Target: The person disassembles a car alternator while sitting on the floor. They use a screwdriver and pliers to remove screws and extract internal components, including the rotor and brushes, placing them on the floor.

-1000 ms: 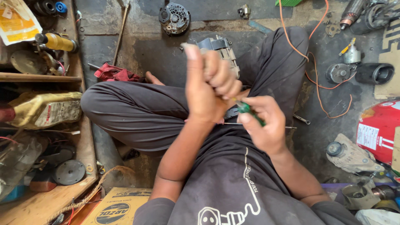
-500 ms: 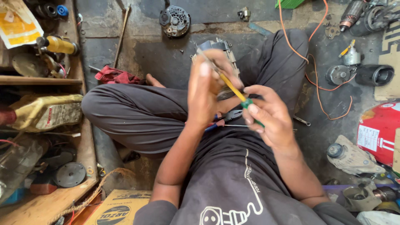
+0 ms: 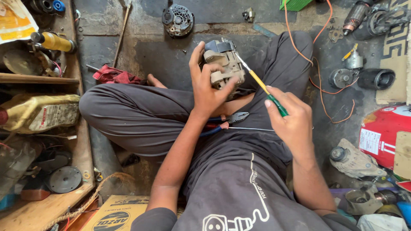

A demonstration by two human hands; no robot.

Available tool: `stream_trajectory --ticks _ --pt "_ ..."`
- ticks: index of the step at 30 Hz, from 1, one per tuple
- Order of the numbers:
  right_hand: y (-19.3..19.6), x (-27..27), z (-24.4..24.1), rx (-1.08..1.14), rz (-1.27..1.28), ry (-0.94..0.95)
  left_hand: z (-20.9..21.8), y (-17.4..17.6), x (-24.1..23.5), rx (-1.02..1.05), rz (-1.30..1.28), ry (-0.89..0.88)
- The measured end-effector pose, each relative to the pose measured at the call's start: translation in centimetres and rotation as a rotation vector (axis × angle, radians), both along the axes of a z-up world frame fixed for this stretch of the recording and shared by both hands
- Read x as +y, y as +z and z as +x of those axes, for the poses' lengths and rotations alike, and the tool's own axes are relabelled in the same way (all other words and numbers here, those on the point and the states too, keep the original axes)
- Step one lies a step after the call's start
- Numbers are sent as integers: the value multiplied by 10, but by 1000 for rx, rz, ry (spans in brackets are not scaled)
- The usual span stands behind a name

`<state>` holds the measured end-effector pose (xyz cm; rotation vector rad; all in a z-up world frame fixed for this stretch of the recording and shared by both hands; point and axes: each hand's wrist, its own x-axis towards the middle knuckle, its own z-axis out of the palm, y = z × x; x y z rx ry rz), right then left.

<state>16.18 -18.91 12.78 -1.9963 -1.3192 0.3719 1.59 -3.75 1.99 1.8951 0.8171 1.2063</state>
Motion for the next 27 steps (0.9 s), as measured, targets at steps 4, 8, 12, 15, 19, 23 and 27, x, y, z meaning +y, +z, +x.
stream_trajectory --ticks 4,8,12,15,19,23,27 --pt "-8 1 -8 -55 -39 -48 5 -4 3 28 36 61" --pt "-20 0 -13 -65 96 15 11 -4 4 -28 -18 98" --pt "-36 -1 -23 192 -90 -141 15 -6 5 -44 2 127" --pt "-43 -1 -33 207 -21 -116 15 -6 5 -46 0 125" --pt "-43 -2 -41 33 -84 -80 14 -6 5 -56 -9 102" --pt "-42 0 -40 146 -131 -135 15 -7 6 -58 -4 100" --pt "-47 2 -40 345 -122 -179 17 -6 5 -61 -13 114"
